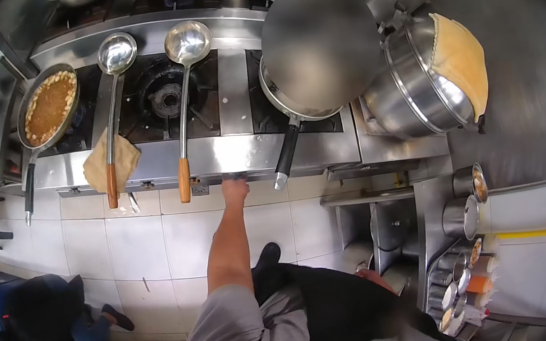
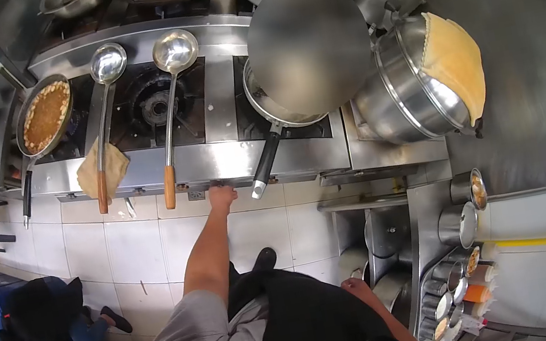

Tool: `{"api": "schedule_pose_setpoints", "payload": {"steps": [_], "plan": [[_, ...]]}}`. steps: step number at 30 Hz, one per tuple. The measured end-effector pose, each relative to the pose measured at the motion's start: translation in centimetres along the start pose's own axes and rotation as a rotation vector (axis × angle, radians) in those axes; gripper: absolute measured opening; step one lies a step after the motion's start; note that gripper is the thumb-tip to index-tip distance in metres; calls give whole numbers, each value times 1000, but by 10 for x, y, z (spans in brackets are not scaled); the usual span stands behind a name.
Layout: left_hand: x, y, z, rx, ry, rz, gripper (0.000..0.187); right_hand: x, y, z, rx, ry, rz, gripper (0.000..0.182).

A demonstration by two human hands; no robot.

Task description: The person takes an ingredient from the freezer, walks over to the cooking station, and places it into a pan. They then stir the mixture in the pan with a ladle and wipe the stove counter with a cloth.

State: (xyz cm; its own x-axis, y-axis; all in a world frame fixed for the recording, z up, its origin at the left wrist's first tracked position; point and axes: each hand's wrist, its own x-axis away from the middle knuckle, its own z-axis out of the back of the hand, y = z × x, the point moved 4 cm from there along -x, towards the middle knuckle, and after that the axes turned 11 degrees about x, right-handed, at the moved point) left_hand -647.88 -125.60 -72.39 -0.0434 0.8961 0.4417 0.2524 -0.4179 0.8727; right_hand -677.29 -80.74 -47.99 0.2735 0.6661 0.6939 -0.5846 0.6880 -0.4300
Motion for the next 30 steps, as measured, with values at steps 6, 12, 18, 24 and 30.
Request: {"api": "schedule_pose_setpoints", "payload": {"steps": [6,12,18,24,30], "plan": [[-20,-19,11,-293,-168,86,6,-37,-250,55,460,377,212,25],[14,44,12,291,-232,446,12,-174,-529,51,954,601,889,17],[44,53,52,441,-168,502,48,-302,-550,12,1466,532,638,23],[84,-33,221,432,107,527,58,-311,-539,6,1409,514,680,16],[141,9,305,104,326,600,45,-315,-536,6,1315,503,586,15]]}}
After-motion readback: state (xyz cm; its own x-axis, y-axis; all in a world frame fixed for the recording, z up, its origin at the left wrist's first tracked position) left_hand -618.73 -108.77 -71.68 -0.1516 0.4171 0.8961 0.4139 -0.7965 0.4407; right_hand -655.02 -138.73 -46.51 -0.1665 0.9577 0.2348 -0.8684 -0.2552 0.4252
